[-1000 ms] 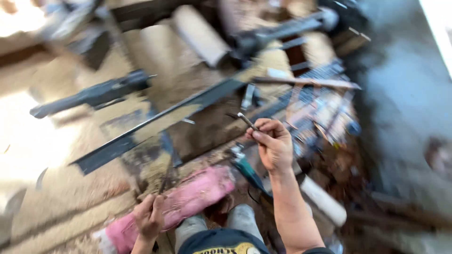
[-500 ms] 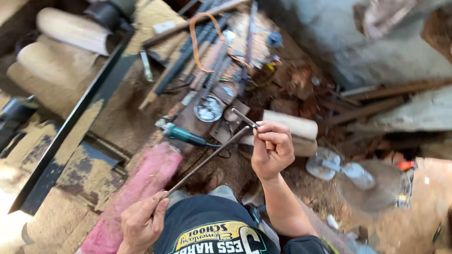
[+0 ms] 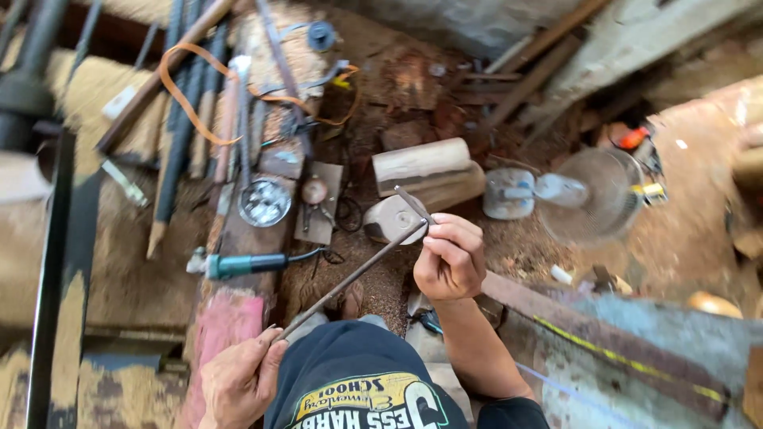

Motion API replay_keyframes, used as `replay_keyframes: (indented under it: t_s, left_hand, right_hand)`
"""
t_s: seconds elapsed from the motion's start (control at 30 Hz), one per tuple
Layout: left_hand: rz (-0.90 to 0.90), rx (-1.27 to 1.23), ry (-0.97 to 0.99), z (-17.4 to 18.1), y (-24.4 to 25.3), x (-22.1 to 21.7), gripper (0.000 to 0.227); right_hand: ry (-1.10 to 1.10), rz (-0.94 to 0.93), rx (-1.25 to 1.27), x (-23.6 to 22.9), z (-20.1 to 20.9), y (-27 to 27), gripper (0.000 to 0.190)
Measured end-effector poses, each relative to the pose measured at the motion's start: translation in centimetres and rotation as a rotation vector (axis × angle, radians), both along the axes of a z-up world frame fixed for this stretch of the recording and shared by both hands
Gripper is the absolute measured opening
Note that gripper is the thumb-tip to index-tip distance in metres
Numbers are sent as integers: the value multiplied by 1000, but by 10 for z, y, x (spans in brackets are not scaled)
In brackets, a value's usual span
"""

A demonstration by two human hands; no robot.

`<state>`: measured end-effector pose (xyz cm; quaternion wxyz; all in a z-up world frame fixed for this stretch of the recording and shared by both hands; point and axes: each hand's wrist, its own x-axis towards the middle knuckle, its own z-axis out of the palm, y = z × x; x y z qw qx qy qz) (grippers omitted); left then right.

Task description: Grinding the end of a metal rod using a bench grinder in a workshop.

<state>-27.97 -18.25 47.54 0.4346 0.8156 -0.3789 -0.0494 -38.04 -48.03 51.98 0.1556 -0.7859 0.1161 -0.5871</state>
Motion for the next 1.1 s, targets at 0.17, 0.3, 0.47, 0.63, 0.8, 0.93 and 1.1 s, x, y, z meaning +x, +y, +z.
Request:
replay_keyframes:
  t_s: [0.17, 0.3, 0.47, 0.63, 0.8, 0.93, 1.1]
  left_hand:
    - [-120, -17, -2, -5, -14, 17, 18]
    - [-207, 38, 28, -8, -20, 31, 20]
    - [-298, 15, 10, -14, -33, 39, 20]
    - [-374, 10, 30, -20, -52, 43, 21]
    - [-443, 31, 20, -17, -91, 38, 21]
    - [-467, 79, 37, -29, -132, 31, 21]
    - [-506, 74, 37, -29, -210, 13, 21]
  right_hand:
    - [-17, -139, -44, -18, -3, -1, 22]
    - [-14, -258, -59, -30, -5, 5, 22]
    - [21, -365, -49, -44, -12, 9, 24]
    - [-11, -420, -67, -59, -19, -2, 21]
    - [-1, -457, -49, -74, -29, -28, 22]
    - [-1, -506, -45, -90, -43, -65, 22]
    - [-66, -525, -10, -121, -60, -129, 21]
